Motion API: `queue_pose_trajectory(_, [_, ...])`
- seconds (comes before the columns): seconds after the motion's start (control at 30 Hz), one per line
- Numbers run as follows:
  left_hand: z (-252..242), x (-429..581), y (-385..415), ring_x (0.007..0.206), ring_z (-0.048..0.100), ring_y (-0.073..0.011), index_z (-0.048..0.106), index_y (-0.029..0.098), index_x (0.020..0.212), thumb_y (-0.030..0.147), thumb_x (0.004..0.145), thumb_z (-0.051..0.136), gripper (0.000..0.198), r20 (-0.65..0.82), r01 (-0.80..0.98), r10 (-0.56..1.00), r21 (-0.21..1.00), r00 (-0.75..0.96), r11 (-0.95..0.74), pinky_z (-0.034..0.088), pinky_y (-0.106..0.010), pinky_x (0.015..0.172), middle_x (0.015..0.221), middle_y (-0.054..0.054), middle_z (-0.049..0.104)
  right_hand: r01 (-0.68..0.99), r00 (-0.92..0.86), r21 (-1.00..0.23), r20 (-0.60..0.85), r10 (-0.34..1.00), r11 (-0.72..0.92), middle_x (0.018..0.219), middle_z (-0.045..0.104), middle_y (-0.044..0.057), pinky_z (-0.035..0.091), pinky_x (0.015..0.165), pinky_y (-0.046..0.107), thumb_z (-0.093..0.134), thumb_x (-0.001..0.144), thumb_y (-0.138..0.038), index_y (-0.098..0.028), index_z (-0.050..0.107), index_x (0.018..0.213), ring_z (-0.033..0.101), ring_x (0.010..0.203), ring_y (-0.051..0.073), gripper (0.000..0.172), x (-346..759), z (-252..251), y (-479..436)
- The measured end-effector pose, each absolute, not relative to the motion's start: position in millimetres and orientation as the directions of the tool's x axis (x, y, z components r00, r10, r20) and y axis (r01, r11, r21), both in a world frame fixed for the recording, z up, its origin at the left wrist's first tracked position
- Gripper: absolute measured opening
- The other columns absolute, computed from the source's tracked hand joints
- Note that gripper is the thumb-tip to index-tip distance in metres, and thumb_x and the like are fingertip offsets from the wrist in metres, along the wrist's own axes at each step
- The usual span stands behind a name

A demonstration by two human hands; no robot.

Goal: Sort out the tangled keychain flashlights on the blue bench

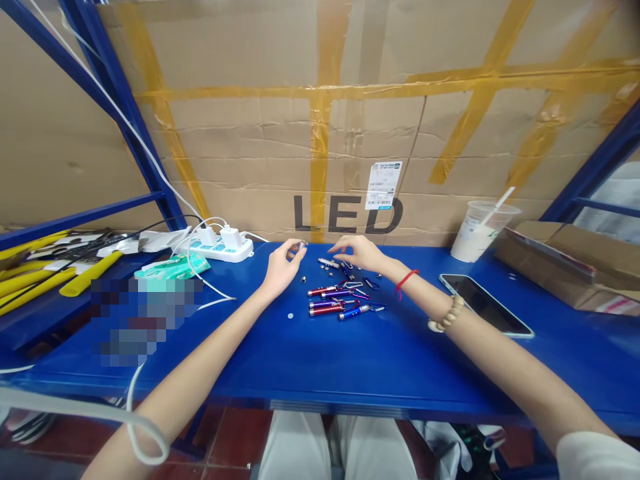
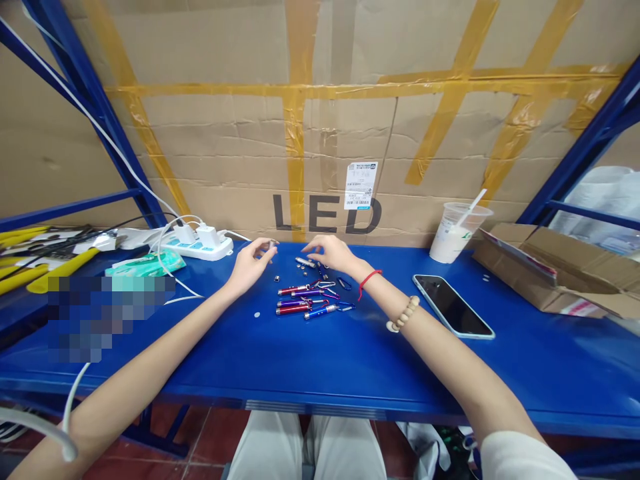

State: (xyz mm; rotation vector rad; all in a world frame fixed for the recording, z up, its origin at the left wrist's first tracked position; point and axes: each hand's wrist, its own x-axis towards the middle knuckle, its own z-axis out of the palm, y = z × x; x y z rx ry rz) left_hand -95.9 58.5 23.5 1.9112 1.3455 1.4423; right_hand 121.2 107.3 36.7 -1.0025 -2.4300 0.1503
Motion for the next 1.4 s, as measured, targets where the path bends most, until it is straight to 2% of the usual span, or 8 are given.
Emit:
queue_pose_trajectory(0.2, [26, -95, 55, 0.076, 0.059, -0.0142, 0.059, 0.017, 0.101, 0.034, 0.085, 0.045, 0.027, 0.514, 0.365, 0.852, 0.777, 0.104, -0.513, 0.046, -0.022, 0.062, 0.083, -0.004, 0.065, 0.417, -0.841, -0.118, 0.326, 0.432, 0.901, 0.113, 0.062, 0.007, 0.046, 0.084, 0.029, 0.056, 0.086, -0.024, -0.022, 0.069, 0.103, 0.059, 0.103, 0.018, 0.022, 67, 16, 91])
queue_pose_trajectory(0.37, [30, -94, 52, 0.073, 0.058, -0.014, 0.059, 0.016, 0.098, 0.035, 0.085, 0.045, 0.027, 0.524, 0.34, 0.847, 0.782, 0.094, -0.522, 0.043, -0.021, 0.058, 0.079, -0.004, 0.063, 0.475, -0.834, -0.082, 0.277, 0.478, 0.876, 0.089, 0.07, 0.008, 0.048, 0.078, 0.03, 0.063, 0.078, -0.017, -0.017, 0.072, 0.086, 0.064, 0.083, 0.019, 0.013, 54, 20, 95])
queue_pose_trajectory(0.43, [31, -94, 51, 0.073, 0.058, -0.0143, 0.058, 0.016, 0.097, 0.035, 0.085, 0.046, 0.026, 0.519, 0.355, 0.851, 0.783, 0.082, -0.512, 0.042, -0.021, 0.057, 0.078, -0.004, 0.063, 0.524, -0.774, -0.173, 0.313, 0.551, 0.834, 0.084, 0.071, 0.007, 0.049, 0.074, 0.029, 0.066, 0.072, -0.012, -0.015, 0.072, 0.083, 0.064, 0.077, 0.018, 0.013, 62, 26, 97])
queue_pose_trajectory(0.53, [29, -93, 50, 0.073, 0.058, -0.0146, 0.058, 0.016, 0.098, 0.034, 0.084, 0.047, 0.025, 0.522, 0.377, 0.845, 0.764, 0.114, -0.523, 0.043, -0.022, 0.062, 0.076, -0.003, 0.063, 0.526, -0.608, -0.435, 0.409, 0.68, 0.731, 0.077, 0.071, 0.005, 0.051, 0.07, 0.027, 0.067, 0.067, -0.015, -0.014, 0.071, 0.083, 0.065, 0.07, 0.016, 0.016, 80, 34, 93])
queue_pose_trajectory(0.67, [25, -90, 48, 0.072, 0.057, -0.0144, 0.06, 0.017, 0.099, 0.037, 0.087, 0.044, 0.029, 0.509, 0.378, 0.823, 0.731, 0.252, -0.568, 0.044, -0.024, 0.07, 0.07, 0.0, 0.06, 0.301, -0.421, -0.751, 0.449, 0.788, 0.588, 0.081, 0.073, 0.007, 0.053, 0.074, 0.03, 0.064, 0.073, -0.035, -0.014, 0.071, 0.088, 0.068, 0.076, 0.018, 0.027, 97, 39, 73])
queue_pose_trajectory(0.83, [23, -79, 37, 0.068, 0.054, -0.014, 0.062, 0.017, 0.1, 0.038, 0.088, 0.043, 0.031, 0.483, 0.344, 0.796, 0.724, 0.366, -0.598, 0.043, -0.026, 0.07, 0.071, -0.001, 0.06, 0.133, -0.233, -0.848, 0.476, 0.848, 0.513, 0.085, 0.073, 0.006, 0.053, 0.077, 0.031, 0.07, 0.068, -0.039, -0.016, 0.072, 0.082, 0.068, 0.08, 0.018, 0.027, 106, 37, 46])
queue_pose_trajectory(1.27, [17, -65, 19, 0.088, 0.062, -0.0188, 0.063, 0.017, 0.11, 0.035, 0.087, 0.044, 0.035, 0.443, 0.326, 0.811, 0.756, 0.383, -0.567, 0.047, -0.027, 0.079, 0.101, -0.005, 0.069, 0.289, -0.222, -0.727, 0.582, 0.782, 0.623, 0.072, 0.071, 0.005, 0.053, 0.064, 0.029, 0.069, 0.07, -0.034, -0.017, 0.073, 0.072, 0.066, 0.067, 0.018, 0.017, 116, 41, 23])
queue_pose_trajectory(1.4, [17, -62, 14, 0.092, 0.063, -0.0198, 0.064, 0.015, 0.106, 0.031, 0.088, 0.044, 0.031, 0.474, 0.347, 0.78, 0.71, 0.409, -0.613, 0.047, -0.028, 0.083, 0.102, -0.006, 0.07, 0.411, -0.349, -0.51, 0.677, 0.648, 0.755, 0.07, 0.068, 0.004, 0.05, 0.062, 0.027, 0.066, 0.075, -0.03, -0.018, 0.07, 0.068, 0.063, 0.065, 0.015, 0.015, 123, 44, 21])
